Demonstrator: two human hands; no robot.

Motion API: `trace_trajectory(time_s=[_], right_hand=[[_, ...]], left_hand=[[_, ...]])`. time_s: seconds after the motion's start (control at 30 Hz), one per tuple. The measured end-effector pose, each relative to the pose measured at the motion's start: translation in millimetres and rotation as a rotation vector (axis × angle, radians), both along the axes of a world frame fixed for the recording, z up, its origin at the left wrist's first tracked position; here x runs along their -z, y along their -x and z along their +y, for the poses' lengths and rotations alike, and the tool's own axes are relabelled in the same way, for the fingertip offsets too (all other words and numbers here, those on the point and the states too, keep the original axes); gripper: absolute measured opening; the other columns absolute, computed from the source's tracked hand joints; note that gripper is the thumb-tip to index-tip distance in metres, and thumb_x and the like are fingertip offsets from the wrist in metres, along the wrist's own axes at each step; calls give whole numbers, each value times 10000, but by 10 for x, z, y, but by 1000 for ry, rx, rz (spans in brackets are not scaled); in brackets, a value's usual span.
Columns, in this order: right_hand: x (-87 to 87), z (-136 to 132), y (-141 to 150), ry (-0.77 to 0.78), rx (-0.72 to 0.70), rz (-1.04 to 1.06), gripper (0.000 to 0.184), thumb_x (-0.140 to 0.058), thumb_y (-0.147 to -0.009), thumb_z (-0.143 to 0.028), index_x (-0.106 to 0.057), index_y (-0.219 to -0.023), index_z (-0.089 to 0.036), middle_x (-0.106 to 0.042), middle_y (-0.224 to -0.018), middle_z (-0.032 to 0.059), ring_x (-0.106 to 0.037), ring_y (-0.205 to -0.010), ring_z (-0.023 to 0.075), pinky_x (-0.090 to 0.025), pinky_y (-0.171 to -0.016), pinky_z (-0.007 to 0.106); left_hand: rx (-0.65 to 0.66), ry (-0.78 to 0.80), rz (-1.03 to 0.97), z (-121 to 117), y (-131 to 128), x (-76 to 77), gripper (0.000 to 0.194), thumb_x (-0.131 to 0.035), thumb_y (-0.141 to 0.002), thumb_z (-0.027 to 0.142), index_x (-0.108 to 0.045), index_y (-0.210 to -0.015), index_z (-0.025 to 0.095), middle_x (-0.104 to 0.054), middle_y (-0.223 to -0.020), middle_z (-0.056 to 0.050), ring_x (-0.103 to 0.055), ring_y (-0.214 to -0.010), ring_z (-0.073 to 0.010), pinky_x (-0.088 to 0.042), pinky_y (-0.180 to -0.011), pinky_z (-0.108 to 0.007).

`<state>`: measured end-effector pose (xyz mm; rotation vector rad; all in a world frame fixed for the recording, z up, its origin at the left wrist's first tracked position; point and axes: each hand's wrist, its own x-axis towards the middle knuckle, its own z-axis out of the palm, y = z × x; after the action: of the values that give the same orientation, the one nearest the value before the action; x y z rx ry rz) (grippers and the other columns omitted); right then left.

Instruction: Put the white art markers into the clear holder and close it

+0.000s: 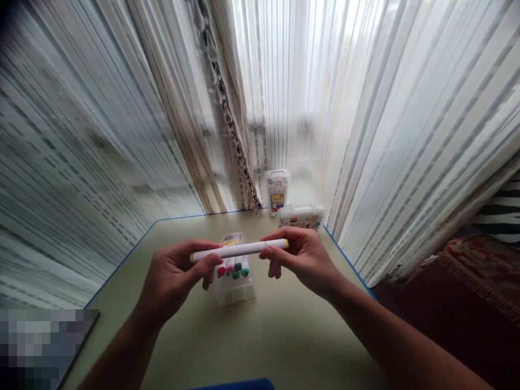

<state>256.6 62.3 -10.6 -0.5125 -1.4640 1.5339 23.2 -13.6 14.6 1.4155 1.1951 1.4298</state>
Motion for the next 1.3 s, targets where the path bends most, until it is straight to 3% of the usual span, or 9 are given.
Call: trace_trajectory(time_s=[0.2, 0.63, 1.03, 1.3], right_hand=[[8, 27, 0, 25, -30, 51, 195, -816, -852, -293, -800, -987, -153, -778, -769, 75, -692, -489, 132, -552, -456, 210], [-64, 13, 17, 151, -158, 224, 232, -731, -896, -299, -811, -1043, -139, -804, -805, 129, -718, -485, 169, -556, -442, 221], [-83, 6, 16, 174, -137, 223, 244, -688, -900, -282, -809, -1044, -126, -806, -805, 146, -703, -457, 178, -551, -431, 243], [-73, 3, 25, 166, -96, 187, 268, -725, -899, -349, -804, -1021, -123, -806, -797, 144, -700, -445, 183, -547, -414, 245]], left_hand=[[3, -8, -8, 12, 15, 20, 211, -819, -808, 277, -801, -943, 115, -697, -586, -18, -582, -451, -83, -499, -432, -161], [80, -27, -209, 26, 72, 55, 219, -713, -910, 307, -798, -1015, 135, -760, -768, -82, -630, -510, -113, -504, -433, -197], [129, 4, -353, 18, 66, 39, 262, -691, -901, 301, -791, -1026, 93, -773, -803, -133, -647, -512, -147, -491, -430, -229], [118, -5, -328, 26, 67, 46, 266, -681, -919, 318, -786, -1039, 105, -773, -783, -119, -648, -505, -142, -496, -429, -226]])
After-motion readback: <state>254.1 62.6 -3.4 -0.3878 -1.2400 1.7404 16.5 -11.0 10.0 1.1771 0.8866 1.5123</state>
